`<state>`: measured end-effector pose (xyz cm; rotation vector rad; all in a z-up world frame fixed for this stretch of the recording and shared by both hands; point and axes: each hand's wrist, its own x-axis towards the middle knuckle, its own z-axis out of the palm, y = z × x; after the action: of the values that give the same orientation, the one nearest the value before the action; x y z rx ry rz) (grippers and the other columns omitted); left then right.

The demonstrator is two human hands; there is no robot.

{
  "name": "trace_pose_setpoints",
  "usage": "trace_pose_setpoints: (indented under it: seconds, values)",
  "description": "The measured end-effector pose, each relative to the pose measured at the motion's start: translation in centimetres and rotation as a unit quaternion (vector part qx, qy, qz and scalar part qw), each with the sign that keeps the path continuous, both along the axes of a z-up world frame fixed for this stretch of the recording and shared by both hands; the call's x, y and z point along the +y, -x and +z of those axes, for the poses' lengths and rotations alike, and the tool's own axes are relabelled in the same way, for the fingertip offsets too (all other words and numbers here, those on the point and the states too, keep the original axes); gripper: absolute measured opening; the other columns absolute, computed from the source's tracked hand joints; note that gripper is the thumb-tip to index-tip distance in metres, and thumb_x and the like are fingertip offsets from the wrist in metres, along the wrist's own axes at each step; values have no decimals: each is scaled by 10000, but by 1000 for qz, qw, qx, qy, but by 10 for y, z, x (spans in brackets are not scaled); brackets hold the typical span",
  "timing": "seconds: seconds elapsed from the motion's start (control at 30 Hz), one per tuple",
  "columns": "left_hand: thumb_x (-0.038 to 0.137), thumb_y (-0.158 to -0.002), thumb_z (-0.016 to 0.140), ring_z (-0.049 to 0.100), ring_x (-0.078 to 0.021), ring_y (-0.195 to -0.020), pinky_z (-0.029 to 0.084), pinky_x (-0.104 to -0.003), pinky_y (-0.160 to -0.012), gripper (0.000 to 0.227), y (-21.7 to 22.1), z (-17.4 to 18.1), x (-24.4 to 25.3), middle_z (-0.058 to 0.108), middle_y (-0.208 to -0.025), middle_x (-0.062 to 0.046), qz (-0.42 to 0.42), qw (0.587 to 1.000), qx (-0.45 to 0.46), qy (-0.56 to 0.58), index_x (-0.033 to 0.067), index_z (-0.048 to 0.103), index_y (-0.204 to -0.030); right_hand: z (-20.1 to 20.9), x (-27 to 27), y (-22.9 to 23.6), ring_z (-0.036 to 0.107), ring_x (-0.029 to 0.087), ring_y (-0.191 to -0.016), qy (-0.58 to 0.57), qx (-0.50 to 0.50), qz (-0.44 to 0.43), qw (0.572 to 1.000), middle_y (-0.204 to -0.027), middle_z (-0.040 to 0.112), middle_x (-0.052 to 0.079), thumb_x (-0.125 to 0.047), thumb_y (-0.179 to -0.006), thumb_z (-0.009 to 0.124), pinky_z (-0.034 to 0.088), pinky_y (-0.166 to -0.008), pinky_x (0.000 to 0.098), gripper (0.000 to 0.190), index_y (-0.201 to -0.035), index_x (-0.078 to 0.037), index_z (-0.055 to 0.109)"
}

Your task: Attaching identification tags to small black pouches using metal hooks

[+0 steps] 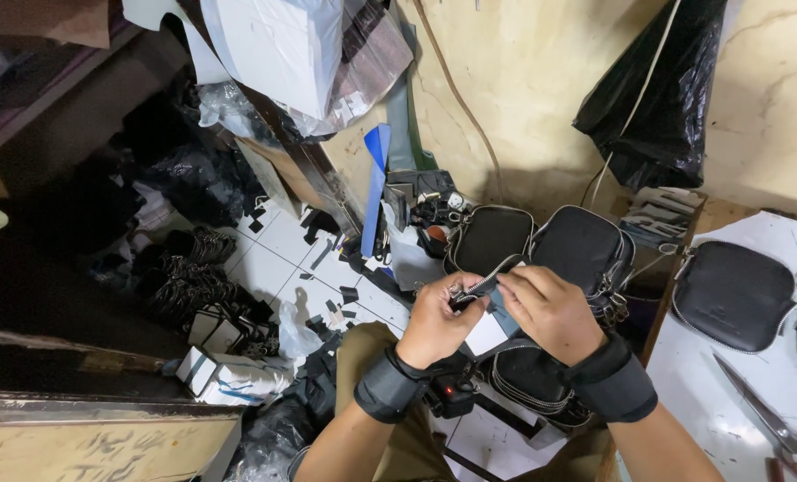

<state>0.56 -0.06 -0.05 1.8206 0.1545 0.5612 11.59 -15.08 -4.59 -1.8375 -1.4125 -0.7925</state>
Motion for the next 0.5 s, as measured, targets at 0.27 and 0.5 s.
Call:
trace_pose_setpoints:
  seconds: [0.27,0.5]
  values:
    - [8,-769,754,612,-129,-725,527,-317,-653,187,0,-1,-3,711,-725,-101,-9,1000,4,-1,22,756,-955,-14,0,-2,691,259,-846,38,-76,-10,996,-952,668,105,-26,-909,678,588,-702,301,83,-987,-21,708]
    - [13,-766,745,589,-107,-684,490,-272,-600,119,-3,-11,3,683,-660,-67,12,1000,11,19,17,751,-884,-35,-2,-17,714,194,-755,4,70,20,997,-934,656,9,-17,-842,707,583,-636,286,150,-966,-95,675]
